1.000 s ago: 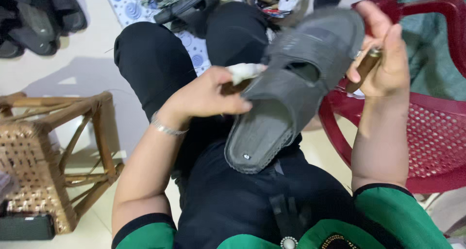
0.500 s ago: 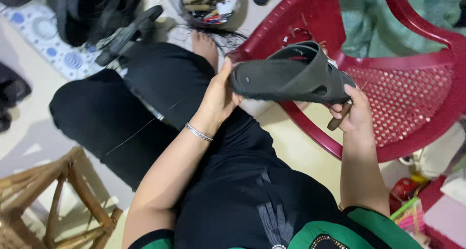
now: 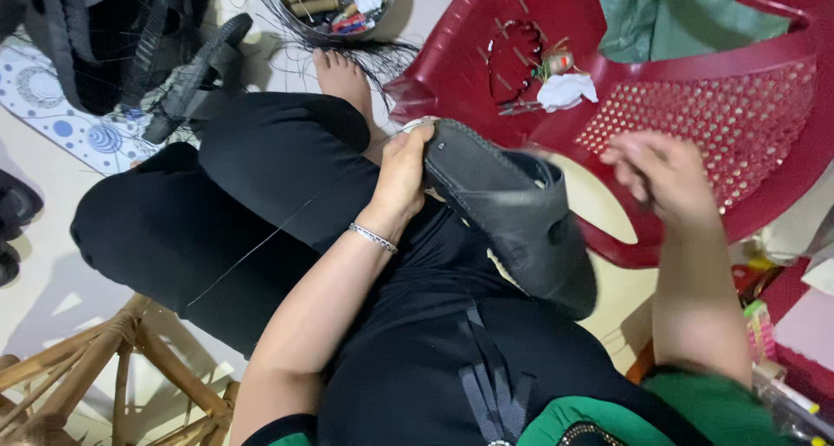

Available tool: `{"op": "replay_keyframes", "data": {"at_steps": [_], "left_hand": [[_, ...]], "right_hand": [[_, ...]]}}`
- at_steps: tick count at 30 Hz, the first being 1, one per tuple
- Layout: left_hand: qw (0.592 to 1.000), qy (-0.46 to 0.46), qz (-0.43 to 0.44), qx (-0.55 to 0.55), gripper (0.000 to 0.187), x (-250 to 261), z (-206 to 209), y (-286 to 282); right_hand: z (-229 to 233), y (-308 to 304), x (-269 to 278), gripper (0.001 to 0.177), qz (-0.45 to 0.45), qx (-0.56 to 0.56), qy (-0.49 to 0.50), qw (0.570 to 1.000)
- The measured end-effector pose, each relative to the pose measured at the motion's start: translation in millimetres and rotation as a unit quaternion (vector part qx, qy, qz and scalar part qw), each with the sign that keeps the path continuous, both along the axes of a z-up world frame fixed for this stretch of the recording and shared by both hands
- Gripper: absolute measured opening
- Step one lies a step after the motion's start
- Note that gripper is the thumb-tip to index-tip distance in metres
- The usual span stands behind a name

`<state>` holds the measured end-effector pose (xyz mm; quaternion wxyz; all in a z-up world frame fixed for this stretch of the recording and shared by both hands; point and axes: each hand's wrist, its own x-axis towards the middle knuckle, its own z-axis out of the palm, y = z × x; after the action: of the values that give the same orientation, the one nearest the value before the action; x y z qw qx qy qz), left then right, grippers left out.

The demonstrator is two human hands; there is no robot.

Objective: The person sews the sole of a sandal by hand using a needle and thread, pulling the stitches tight along the edge of the shoe.

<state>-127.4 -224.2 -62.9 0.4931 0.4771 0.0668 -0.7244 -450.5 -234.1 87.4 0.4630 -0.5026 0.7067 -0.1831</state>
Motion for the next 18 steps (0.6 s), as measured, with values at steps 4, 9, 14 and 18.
{"op": "replay_keyframes", "data": {"at_steps": [4, 9, 14, 18], "left_hand": [[0.998, -0.045, -0.028, -0.028, 0.018, -11.6, -36.4, 8.7], [0.995, -0.088, -0.055, 0.002, 0.026, -14.1, -56.3, 5.6], [0.966, -0.224, -0.130, 0.010, 0.037, -15.8, -58.5, 7.0], [0.942, -0.278, -0.185, -0.012, 0.057, -13.8, -44.3, 0.4]], "right_hand": [[-3.1, -30.3, 69.4, 0.016, 0.161, 0.041, -0.016, 0.986], [-29.7, -41.2, 96.7, 0.016, 0.350, 0.030, -0.057, 0.935], [-64.3, -45.5, 86.7, 0.027, 0.404, 0.066, 0.136, 0.902], [-132.9, -43.3, 59.6, 0.038, 0.360, 0.077, 0.143, 0.919]]}}
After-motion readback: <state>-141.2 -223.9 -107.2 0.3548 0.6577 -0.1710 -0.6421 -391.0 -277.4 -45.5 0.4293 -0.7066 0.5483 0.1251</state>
